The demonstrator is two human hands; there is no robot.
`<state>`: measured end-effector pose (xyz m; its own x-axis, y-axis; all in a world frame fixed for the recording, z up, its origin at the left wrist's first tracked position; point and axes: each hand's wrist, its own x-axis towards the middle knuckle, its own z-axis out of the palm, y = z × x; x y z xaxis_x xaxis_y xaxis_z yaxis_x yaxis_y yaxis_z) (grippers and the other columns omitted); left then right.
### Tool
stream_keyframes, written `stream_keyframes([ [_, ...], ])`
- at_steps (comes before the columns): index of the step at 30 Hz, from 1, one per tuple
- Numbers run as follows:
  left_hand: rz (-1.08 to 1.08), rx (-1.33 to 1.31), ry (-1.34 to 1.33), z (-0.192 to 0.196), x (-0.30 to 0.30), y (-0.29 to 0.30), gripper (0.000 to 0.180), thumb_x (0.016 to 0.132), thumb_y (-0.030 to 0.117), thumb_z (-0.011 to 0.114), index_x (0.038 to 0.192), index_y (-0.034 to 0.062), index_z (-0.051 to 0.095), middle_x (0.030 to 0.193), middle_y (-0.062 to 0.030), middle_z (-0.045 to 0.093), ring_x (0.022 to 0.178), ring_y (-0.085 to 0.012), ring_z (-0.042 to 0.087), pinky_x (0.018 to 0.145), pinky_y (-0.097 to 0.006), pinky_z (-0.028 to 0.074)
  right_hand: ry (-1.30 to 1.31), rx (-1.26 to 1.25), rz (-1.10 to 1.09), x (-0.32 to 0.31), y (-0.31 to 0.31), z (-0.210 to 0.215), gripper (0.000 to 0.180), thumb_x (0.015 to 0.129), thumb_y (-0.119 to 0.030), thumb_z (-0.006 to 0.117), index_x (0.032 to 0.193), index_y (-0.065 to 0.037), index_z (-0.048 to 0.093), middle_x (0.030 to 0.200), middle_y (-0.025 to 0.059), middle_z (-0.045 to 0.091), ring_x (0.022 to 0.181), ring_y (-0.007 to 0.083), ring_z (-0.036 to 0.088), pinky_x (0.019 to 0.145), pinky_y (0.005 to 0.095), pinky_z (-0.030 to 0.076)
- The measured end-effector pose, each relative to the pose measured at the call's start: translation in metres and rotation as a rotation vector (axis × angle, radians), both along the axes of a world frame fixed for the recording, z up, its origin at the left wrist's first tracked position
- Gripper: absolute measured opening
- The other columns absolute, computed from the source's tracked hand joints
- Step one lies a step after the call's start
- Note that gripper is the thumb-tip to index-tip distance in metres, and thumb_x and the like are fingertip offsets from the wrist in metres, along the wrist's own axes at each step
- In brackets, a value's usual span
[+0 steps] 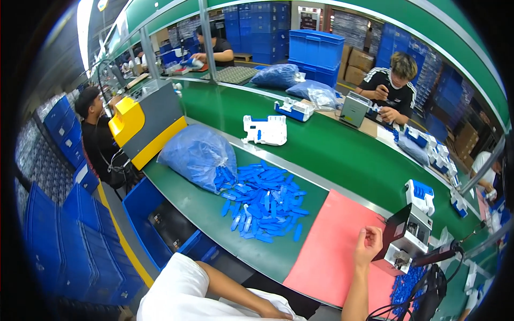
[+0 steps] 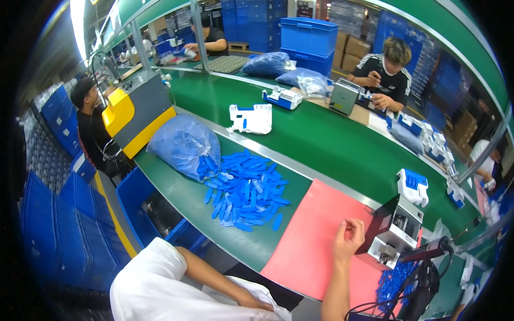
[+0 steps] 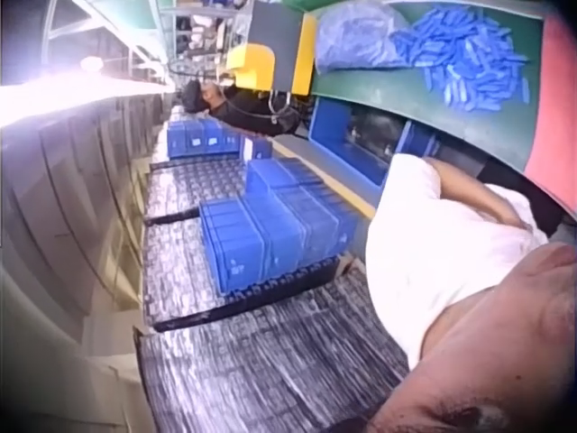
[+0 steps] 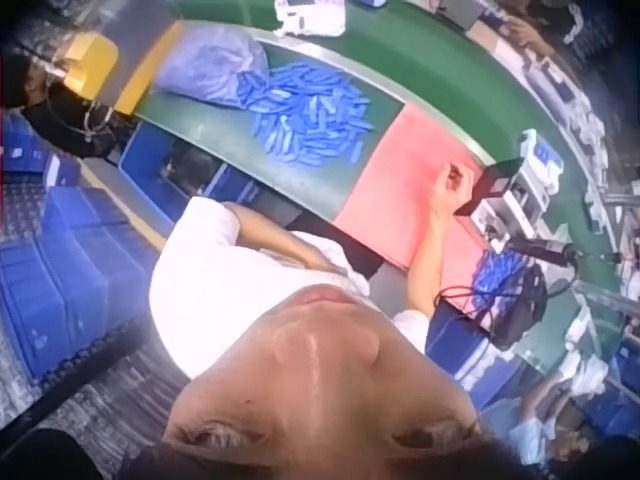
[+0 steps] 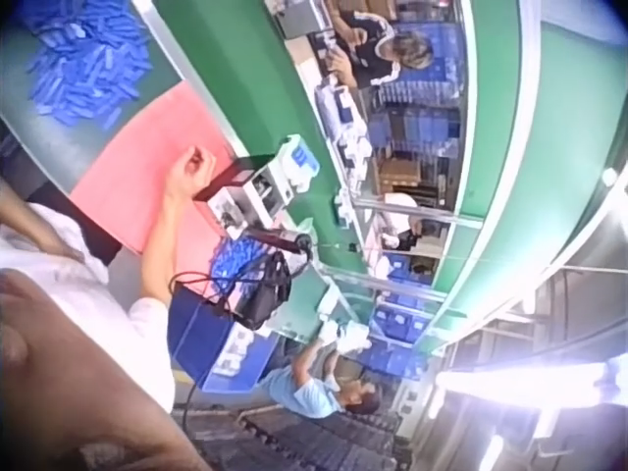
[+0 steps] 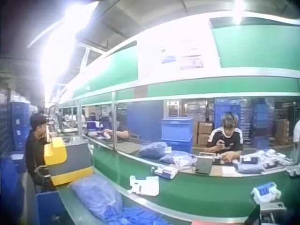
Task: Assembling white plastic component housings by inserting blue plastic pieces and securing them with an electric screwdriver at a factory assembly line.
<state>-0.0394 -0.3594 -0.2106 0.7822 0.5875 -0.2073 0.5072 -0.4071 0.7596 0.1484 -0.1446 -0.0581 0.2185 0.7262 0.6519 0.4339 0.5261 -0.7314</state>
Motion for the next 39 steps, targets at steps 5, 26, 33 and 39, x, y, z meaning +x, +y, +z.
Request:
stream_keyframes([
  [5, 0.055, 0.021, -0.046, 0.025, -0.029, 0.016, 0.043, 0.094, 0.02, 0.04, 0.131, -0.0018, 0.047, 0.126, -0.0239, 0.053, 0.116, -0.0359, 0.052, 0.104, -0.04, 0.04, 0.025, -0.037, 0.014, 0.006, 0.0, -0.001, 0.003, 0.085, 0.003, 0.06, 0.087, 0.002, 0.058, 0.086, 0.0059, 0.056, 0.071, 0.0106, 0.054, 0.063, 0.0228, 0.046],
  [26, -0.037, 0.057, -0.182, 0.04, -0.013, 0.009, 0.043, 0.094, 0.02, 0.04, 0.131, -0.0019, 0.047, 0.126, -0.0236, 0.054, 0.114, -0.0363, 0.053, 0.103, -0.04, 0.04, 0.011, -0.077, 0.084, 0.007, -0.001, -0.009, 0.004, 0.083, 0.001, 0.063, 0.086, 0.001, 0.061, 0.081, 0.0065, 0.056, 0.071, 0.0132, 0.058, 0.064, 0.0238, 0.049],
  [33, -0.336, -0.11, -0.273, 0.032, -0.007, -0.015, 0.043, 0.094, 0.02, 0.04, 0.131, -0.0019, 0.047, 0.125, -0.0235, 0.054, 0.113, -0.0364, 0.054, 0.103, -0.04, 0.04, 0.067, -0.118, 0.123, -0.001, 0.008, -0.01, 0.007, 0.081, -0.002, 0.066, 0.088, -0.001, 0.062, 0.078, 0.0058, 0.059, 0.068, 0.0125, 0.058, 0.059, 0.0243, 0.047],
  [39, -0.328, -0.183, -0.136, 0.186, -0.029, 0.044, 0.015, 0.087, 0.013, 0.055, 0.092, 0.0016, 0.064, 0.09, -0.0138, 0.064, 0.091, -0.0335, 0.058, 0.083, -0.043, 0.045, 0.162, -0.065, 0.307, -0.002, -0.01, 0.024, 0.007, 0.085, 0.003, 0.062, 0.092, 0.001, 0.064, 0.084, 0.0041, 0.061, 0.072, 0.0095, 0.06, 0.062, 0.0219, 0.047],
])
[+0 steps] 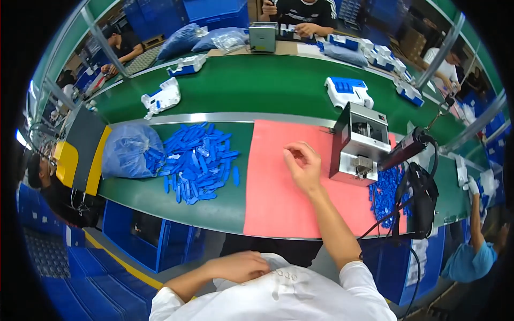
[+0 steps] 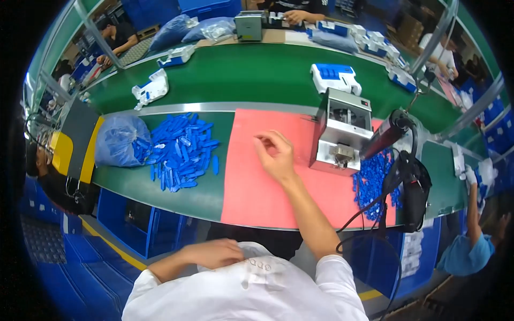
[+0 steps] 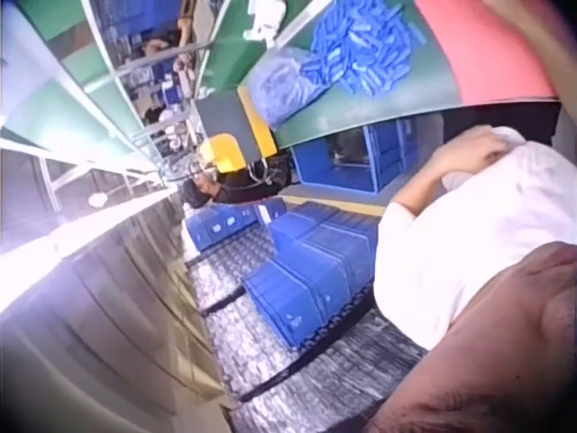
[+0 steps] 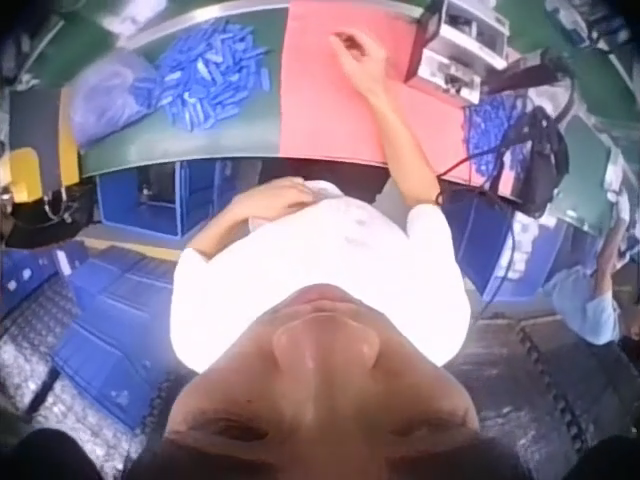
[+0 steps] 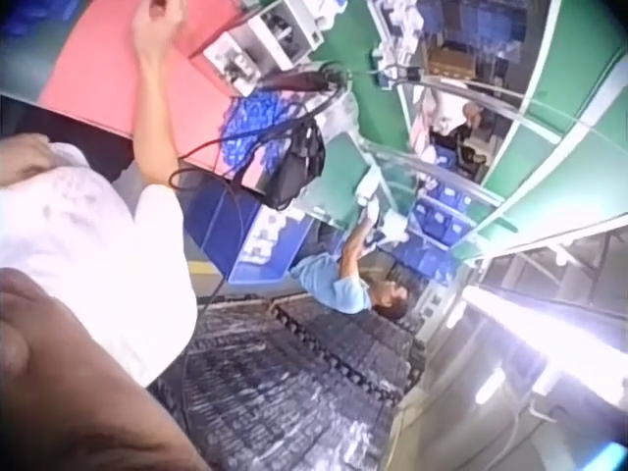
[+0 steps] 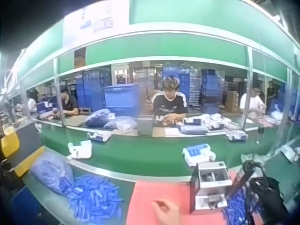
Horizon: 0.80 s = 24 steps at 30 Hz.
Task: Assembling white plastic component housings by inserting blue plastic pieces and securing them with an electric screwdriver at a factory assembly line.
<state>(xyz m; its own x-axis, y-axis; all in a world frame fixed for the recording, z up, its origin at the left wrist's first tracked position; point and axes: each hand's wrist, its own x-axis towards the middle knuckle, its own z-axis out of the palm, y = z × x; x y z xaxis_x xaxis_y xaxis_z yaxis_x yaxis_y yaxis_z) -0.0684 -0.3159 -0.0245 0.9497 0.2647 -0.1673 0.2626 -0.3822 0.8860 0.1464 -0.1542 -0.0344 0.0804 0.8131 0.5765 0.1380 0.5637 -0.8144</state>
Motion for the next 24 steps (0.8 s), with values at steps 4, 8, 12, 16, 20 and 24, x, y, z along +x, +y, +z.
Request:
stream_keyframes([
  [4, 0.341, 0.169, 0.03, 0.041, -0.027, 0.032, 0.011, 0.085, 0.01, 0.058, 0.093, 0.0037, 0.064, 0.085, -0.0116, 0.065, 0.083, -0.0329, 0.06, 0.075, -0.042, 0.048, -0.146, 0.424, 0.441, -0.002, -0.047, 0.112, 0.02, 0.083, -0.007, 0.06, 0.1, -0.002, 0.069, 0.093, 0.0118, 0.069, 0.081, 0.0257, 0.067, 0.066, 0.033, 0.053],
  [8, 0.482, 0.414, 0.018, 0.072, 0.003, 0.092, 0.016, 0.083, 0.011, 0.061, 0.097, 0.0037, 0.063, 0.093, -0.0137, 0.065, 0.089, -0.0342, 0.059, 0.079, -0.042, 0.047, -0.355, 0.48, 0.448, 0.026, -0.101, 0.173, 0.036, 0.074, -0.02, 0.064, 0.107, -0.004, 0.066, 0.084, 0.0032, 0.063, 0.072, 0.0189, 0.059, 0.061, 0.0309, 0.048],
  [12, 0.5, 0.685, -0.085, 0.082, 0.064, 0.158, 0.031, 0.079, 0.006, 0.064, 0.109, 0.0022, 0.059, 0.103, -0.0146, 0.062, 0.094, -0.033, 0.056, 0.085, -0.039, 0.046, -0.182, 0.769, 0.101, 0.015, -0.07, 0.188, 0.014, 0.059, -0.023, 0.07, 0.067, -0.012, 0.073, 0.063, -0.0004, 0.057, 0.049, 0.0131, 0.045, 0.042, 0.0277, 0.039],
  [16, 0.599, 0.861, -0.163, 0.054, 0.096, 0.244, 0.041, 0.078, 0.011, 0.066, 0.117, 0.0017, 0.054, 0.112, -0.0153, 0.061, 0.104, -0.0333, 0.055, 0.091, -0.04, 0.044, -0.217, 0.589, 0.131, -0.005, -0.054, 0.172, 0.013, 0.057, -0.016, 0.064, 0.066, -0.008, 0.07, 0.063, 0.0036, 0.057, 0.048, 0.0138, 0.044, 0.04, 0.0272, 0.037],
  [20, 0.637, 1.004, -0.17, 0.02, 0.173, 0.329, 0.055, 0.076, 0.015, 0.068, 0.126, 0.0008, 0.048, 0.12, -0.0185, 0.058, 0.111, -0.037, 0.053, 0.095, -0.042, 0.044, -0.178, 0.456, -0.014, 0.015, -0.056, 0.17, 0.013, 0.055, -0.015, 0.063, 0.064, -0.007, 0.068, 0.065, 0.0047, 0.058, 0.048, 0.0139, 0.044, 0.041, 0.0268, 0.038],
  [24, 0.687, 1.157, 0.027, -0.012, 0.197, 0.376, 0.064, 0.073, 0.017, 0.068, 0.13, 0.0017, 0.044, 0.127, -0.0192, 0.052, 0.116, -0.04, 0.048, 0.092, -0.05, 0.044, -0.351, 0.437, 0.173, 0.041, -0.046, 0.175, 0.013, 0.058, -0.019, 0.065, 0.062, -0.008, 0.069, 0.065, 0.0009, 0.061, 0.048, 0.0143, 0.047, 0.044, 0.0257, 0.042],
])
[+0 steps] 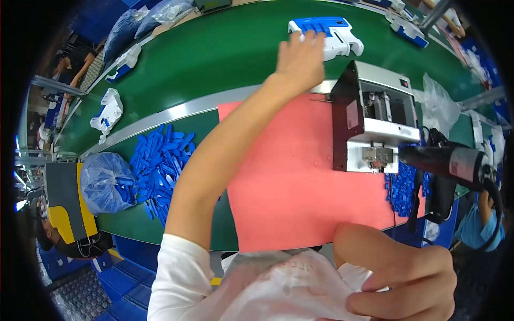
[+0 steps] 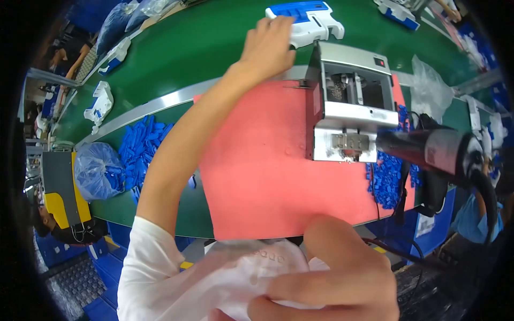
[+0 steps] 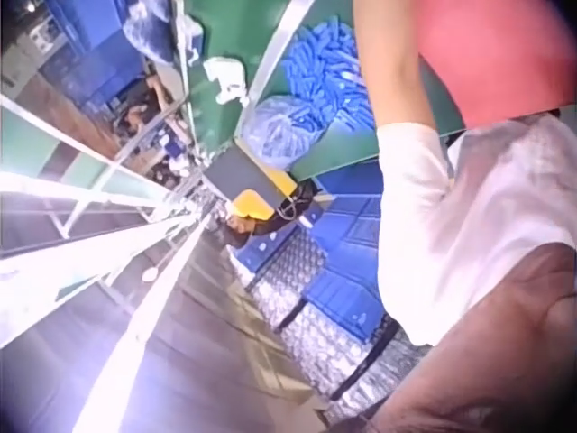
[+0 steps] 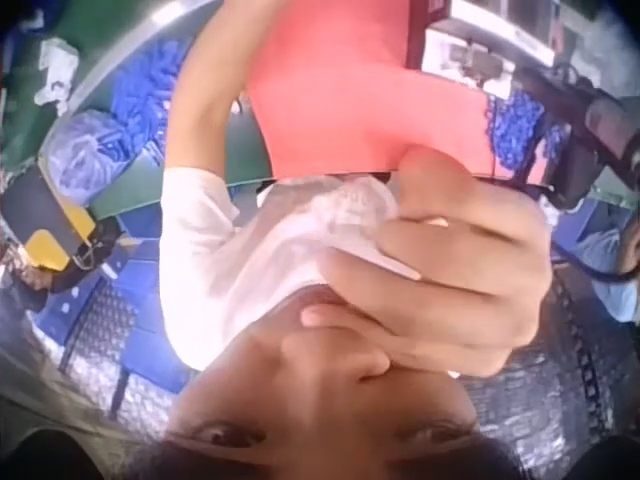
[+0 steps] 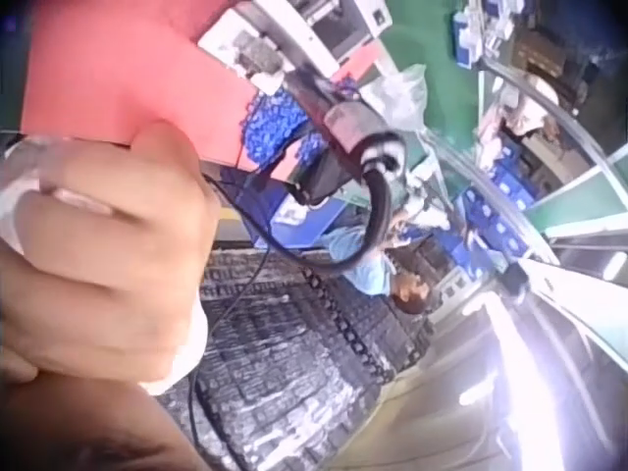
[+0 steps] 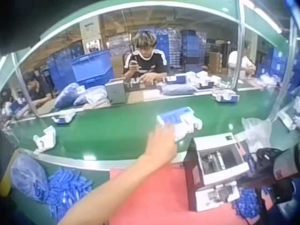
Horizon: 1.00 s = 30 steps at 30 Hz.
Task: Assembling white plastic component housings by inserting blue plastic pieces and securing them with an electric screwdriver at a factory assembly line.
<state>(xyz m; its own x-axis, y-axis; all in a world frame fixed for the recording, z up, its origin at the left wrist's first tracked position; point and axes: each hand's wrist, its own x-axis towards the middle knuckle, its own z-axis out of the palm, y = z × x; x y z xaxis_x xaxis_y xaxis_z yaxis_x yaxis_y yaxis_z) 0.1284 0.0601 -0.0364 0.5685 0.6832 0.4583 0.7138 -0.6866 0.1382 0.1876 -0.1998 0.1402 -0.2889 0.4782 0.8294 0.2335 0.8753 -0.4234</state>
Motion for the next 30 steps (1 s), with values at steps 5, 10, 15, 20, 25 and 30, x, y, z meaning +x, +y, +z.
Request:
stream_keyframes([
  [5, 0.031, -0.022, 0.261, -0.008, 0.099, 0.027, 0.091, 0.065, 0.037, 0.077, 0.145, 0.0171, 0.036, 0.148, -0.0189, 0.033, 0.138, -0.0416, 0.026, 0.103, -0.066, 0.028, 0.2, -0.009, -0.158, -0.019, 0.02, -0.006, 0.018, 0.07, -0.025, 0.064, 0.071, -0.01, 0.074, 0.07, 0.0009, 0.064, 0.05, 0.0158, 0.049, 0.046, 0.0285, 0.044],
  [10, 0.13, -0.069, 0.44, -0.012, 0.106, 0.067, 0.095, 0.069, 0.039, 0.073, 0.149, 0.0202, 0.026, 0.153, -0.0225, 0.022, 0.141, -0.0475, 0.016, 0.102, -0.073, 0.019, 0.143, -0.088, 0.054, -0.014, 0.043, -0.029, 0.037, 0.069, -0.023, 0.063, 0.1, -0.003, 0.066, 0.073, 0.0007, 0.053, 0.066, 0.0159, 0.053, 0.057, 0.0289, 0.044],
  [15, 0.081, -0.499, 0.459, 0.009, 0.13, 0.086, 0.106, 0.065, 0.041, 0.072, 0.153, 0.0213, 0.015, 0.157, -0.0236, 0.007, 0.142, -0.0489, 0.007, 0.104, -0.075, 0.009, 0.037, -0.094, -0.008, -0.017, 0.054, -0.039, 0.033, 0.068, -0.02, 0.063, 0.097, -0.004, 0.064, 0.074, 0.001, 0.055, 0.067, 0.0173, 0.055, 0.059, 0.0296, 0.045],
  [20, 0.2, -0.452, 0.363, 0.02, 0.142, 0.092, 0.093, 0.071, 0.04, 0.066, 0.149, 0.0129, 0.023, 0.149, -0.0334, 0.019, 0.136, -0.0539, 0.021, 0.102, -0.075, 0.012, 0.04, -0.059, 0.037, -0.018, 0.06, -0.033, 0.029, 0.069, -0.015, 0.061, 0.095, -0.003, 0.062, 0.074, 0.0025, 0.056, 0.066, 0.019, 0.057, 0.059, 0.0301, 0.046],
  [25, 0.373, -0.203, 0.363, -0.027, 0.143, 0.094, 0.055, 0.096, 0.028, 0.037, 0.15, 0.0215, 0.026, 0.151, -0.0313, 0.019, 0.136, -0.0559, 0.018, 0.1, -0.076, 0.013, 0.056, -0.028, 0.002, -0.02, 0.064, -0.036, 0.025, 0.073, -0.013, 0.058, 0.094, -0.002, 0.062, 0.07, 0.005, 0.055, 0.065, 0.0226, 0.058, 0.06, 0.0325, 0.046],
  [30, 0.286, -0.206, 0.159, 0.016, 0.094, 0.085, 0.055, 0.091, 0.025, 0.045, 0.145, 0.0191, 0.036, 0.146, -0.0246, 0.035, 0.128, -0.0495, 0.039, 0.095, -0.075, 0.028, 0.148, -0.045, -0.02, -0.02, 0.055, -0.036, 0.018, 0.073, -0.007, 0.062, 0.09, -0.001, 0.063, 0.067, 0.0087, 0.056, 0.064, 0.0266, 0.059, 0.059, 0.0379, 0.048],
])
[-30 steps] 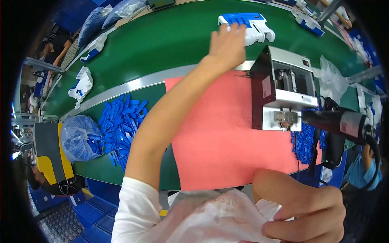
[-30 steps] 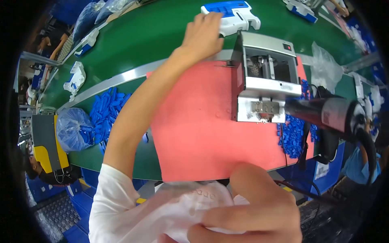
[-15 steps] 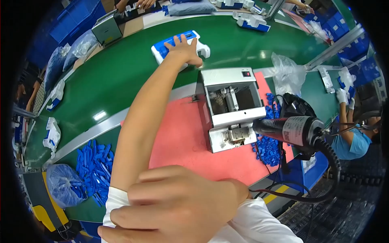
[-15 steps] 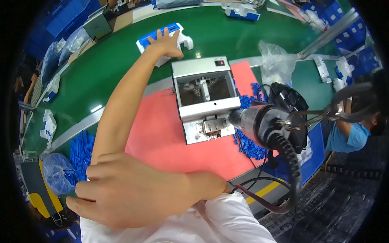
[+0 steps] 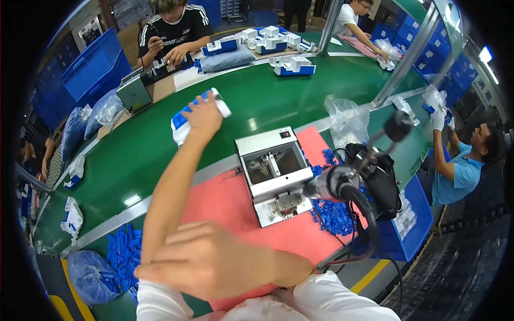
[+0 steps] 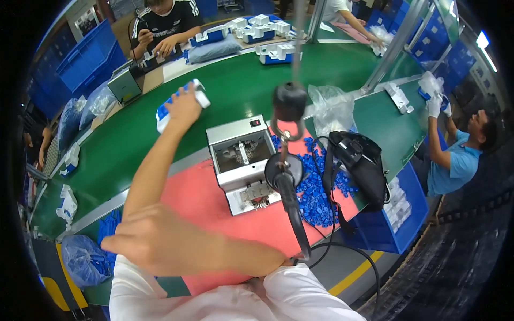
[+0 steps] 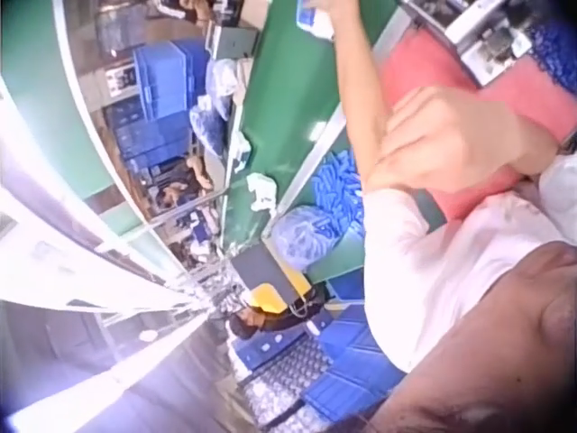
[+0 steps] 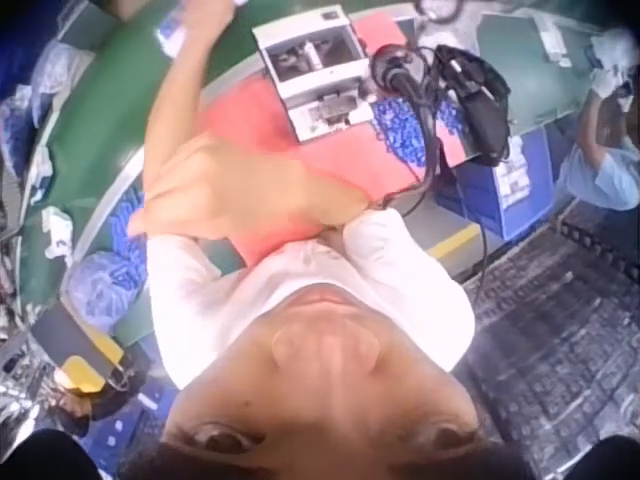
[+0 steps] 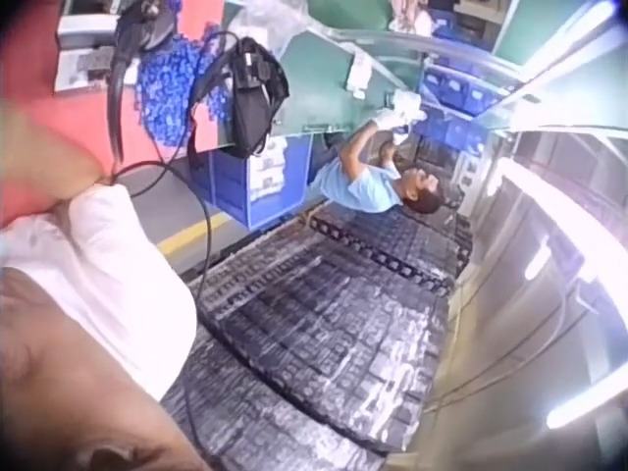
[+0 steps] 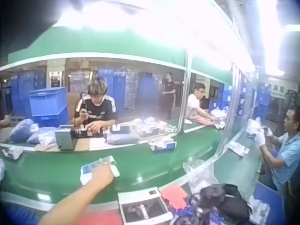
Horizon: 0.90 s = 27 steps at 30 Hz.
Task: Assembling white plastic component housings by inserting blue plastic pieces and securing them with an electric screwdriver at a factory assembly line.
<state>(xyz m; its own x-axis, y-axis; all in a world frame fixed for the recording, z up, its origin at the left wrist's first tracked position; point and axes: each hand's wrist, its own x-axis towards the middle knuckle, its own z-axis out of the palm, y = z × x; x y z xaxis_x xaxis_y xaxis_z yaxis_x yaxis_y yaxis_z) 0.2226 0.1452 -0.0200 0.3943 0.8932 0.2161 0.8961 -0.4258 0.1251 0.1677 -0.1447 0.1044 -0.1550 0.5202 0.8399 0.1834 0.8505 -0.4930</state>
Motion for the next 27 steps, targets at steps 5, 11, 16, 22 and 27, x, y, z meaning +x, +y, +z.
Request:
stream_keyframes([
  [5, 0.145, -0.532, -1.287, 0.066, -0.14, -0.042, 0.04, 0.098, 0.035, 0.048, 0.119, 0.0021, 0.056, 0.099, -0.0136, 0.069, 0.093, -0.0274, 0.068, 0.076, -0.041, 0.054, 0.112, 0.097, -0.233, -0.001, 0.005, 0.001, 0.022, 0.074, -0.007, 0.069, 0.095, -0.001, 0.063, 0.083, 0.0116, 0.064, 0.073, 0.0302, 0.061, 0.066, 0.039, 0.05],
  [11, 0.1, -0.915, -2.3, 0.015, -0.224, -0.22, 0.038, 0.1, 0.027, 0.046, 0.13, 0.0036, 0.047, 0.128, -0.0129, 0.057, 0.118, -0.0281, 0.055, 0.101, -0.046, 0.045, -0.568, -0.358, -0.485, 0.001, -0.014, -0.033, 0.063, 0.074, -0.019, 0.075, 0.13, -0.005, 0.048, 0.116, 0.0164, 0.054, 0.108, 0.0343, 0.051, 0.092, 0.0449, 0.04],
  [16, 0.219, -1.194, -2.325, -0.035, -0.238, -0.323, 0.041, 0.102, 0.032, 0.04, 0.134, 0.0069, 0.043, 0.13, -0.0102, 0.054, 0.119, -0.0266, 0.053, 0.1, -0.045, 0.044, -0.76, -0.571, -0.201, -0.024, -0.067, -0.093, 0.03, 0.075, -0.012, 0.07, 0.103, -0.005, 0.063, 0.089, 0.0123, 0.063, 0.084, 0.032, 0.062, 0.077, 0.0432, 0.047],
  [22, -0.141, -1.472, -1.254, -0.014, -0.326, -0.368, 0.037, 0.096, 0.025, 0.057, 0.125, 0.0003, 0.058, 0.125, -0.0119, 0.062, 0.108, -0.0213, 0.062, 0.09, -0.036, 0.048, -0.622, -0.581, -0.387, -0.027, -0.107, -0.116, 0.022, 0.075, -0.007, 0.068, 0.097, -0.006, 0.066, 0.082, 0.0105, 0.06, 0.075, 0.0298, 0.061, 0.065, 0.0401, 0.051],
  [27, -0.153, 0.049, -0.348, -0.004, -0.349, -0.346, 0.024, 0.077, 0.011, 0.07, 0.098, 0.0015, 0.066, 0.088, -0.0108, 0.061, 0.082, -0.0303, 0.054, 0.073, -0.039, 0.043, -0.795, -0.512, -0.528, -0.022, -0.12, -0.106, 0.021, 0.074, -0.005, 0.068, 0.095, -0.007, 0.069, 0.078, 0.0092, 0.058, 0.072, 0.0272, 0.059, 0.062, 0.037, 0.048],
])
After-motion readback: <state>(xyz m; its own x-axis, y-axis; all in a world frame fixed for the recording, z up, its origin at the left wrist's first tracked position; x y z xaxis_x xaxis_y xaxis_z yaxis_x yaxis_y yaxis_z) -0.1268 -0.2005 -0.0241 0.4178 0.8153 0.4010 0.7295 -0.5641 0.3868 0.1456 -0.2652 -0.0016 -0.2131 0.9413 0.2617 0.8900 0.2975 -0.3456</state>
